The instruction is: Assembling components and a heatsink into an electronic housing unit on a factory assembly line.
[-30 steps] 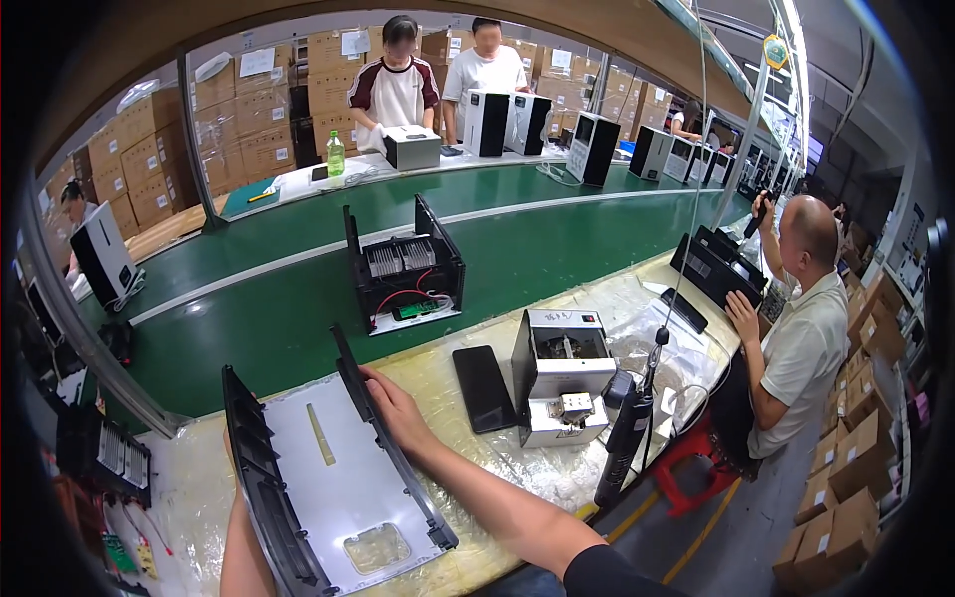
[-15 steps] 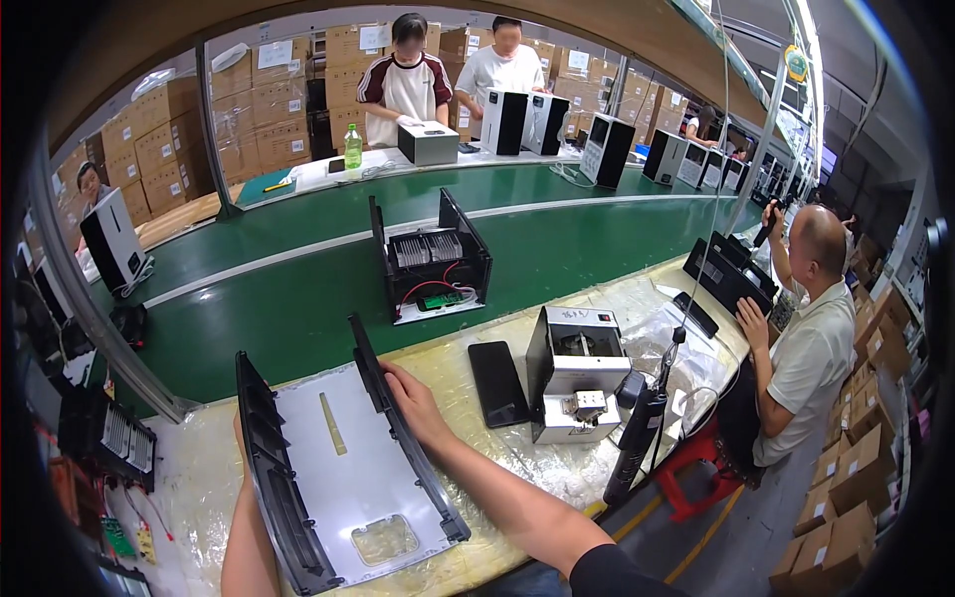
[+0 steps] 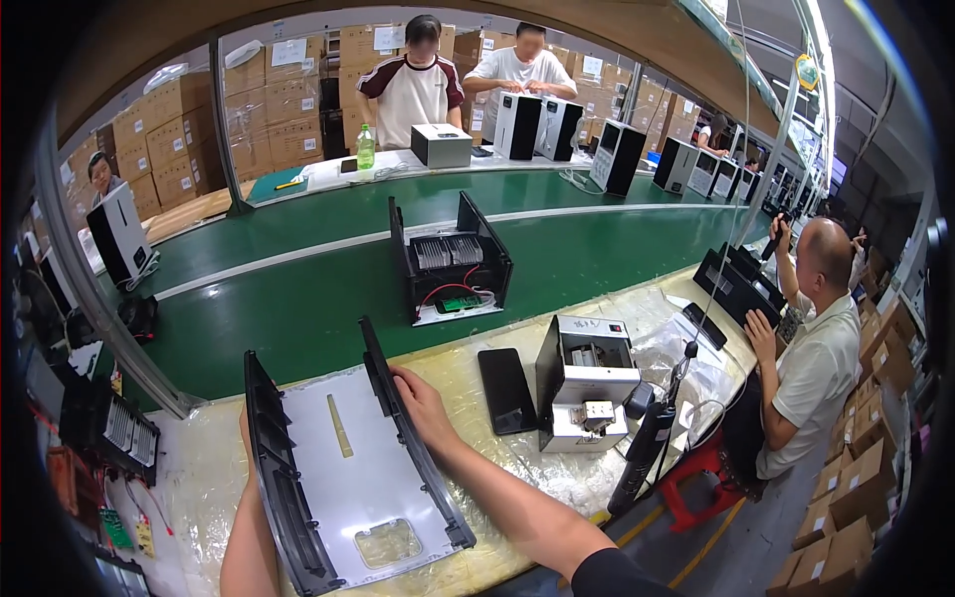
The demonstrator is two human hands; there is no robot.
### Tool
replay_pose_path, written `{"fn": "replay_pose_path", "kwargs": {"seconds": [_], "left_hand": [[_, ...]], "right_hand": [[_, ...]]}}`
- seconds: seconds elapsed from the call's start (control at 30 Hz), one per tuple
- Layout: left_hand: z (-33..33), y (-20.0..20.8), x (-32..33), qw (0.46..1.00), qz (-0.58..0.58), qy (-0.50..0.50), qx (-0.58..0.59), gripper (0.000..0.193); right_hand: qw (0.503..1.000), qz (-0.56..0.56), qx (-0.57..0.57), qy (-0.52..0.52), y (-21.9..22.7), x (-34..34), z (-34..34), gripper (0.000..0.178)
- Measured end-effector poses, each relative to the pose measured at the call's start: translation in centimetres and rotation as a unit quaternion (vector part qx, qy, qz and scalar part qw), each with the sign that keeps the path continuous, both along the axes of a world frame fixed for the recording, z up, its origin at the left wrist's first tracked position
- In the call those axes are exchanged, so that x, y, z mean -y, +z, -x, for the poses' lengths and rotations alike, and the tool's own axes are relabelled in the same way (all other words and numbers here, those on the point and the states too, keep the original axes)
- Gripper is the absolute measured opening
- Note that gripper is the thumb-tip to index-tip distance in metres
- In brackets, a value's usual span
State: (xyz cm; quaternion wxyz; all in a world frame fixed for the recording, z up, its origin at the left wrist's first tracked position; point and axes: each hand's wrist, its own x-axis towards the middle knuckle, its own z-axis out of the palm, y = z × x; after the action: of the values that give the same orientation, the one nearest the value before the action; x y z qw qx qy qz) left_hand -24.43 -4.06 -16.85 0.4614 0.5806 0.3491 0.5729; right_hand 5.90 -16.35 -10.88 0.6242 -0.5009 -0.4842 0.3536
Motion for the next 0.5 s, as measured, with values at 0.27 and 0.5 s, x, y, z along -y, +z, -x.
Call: {"fn": "replay_pose_path", "kwargs": {"seconds": [0.27, 0.5], "left_hand": [[0.8, 0.4, -0.1, 1.0, -0.014, -0.007, -0.004, 0.026], [-1.7, 4.1, 1.0, 1.0, -0.022, 0.015, -0.01, 0.025]], "right_hand": [[1.0, -0.025, 0.001, -0.009, -0.6, -1.5, 0.8, 0.035], [0.999, -0.026, 0.016, -0.017, -0.8, -1.9, 0.3, 0.034]]}}
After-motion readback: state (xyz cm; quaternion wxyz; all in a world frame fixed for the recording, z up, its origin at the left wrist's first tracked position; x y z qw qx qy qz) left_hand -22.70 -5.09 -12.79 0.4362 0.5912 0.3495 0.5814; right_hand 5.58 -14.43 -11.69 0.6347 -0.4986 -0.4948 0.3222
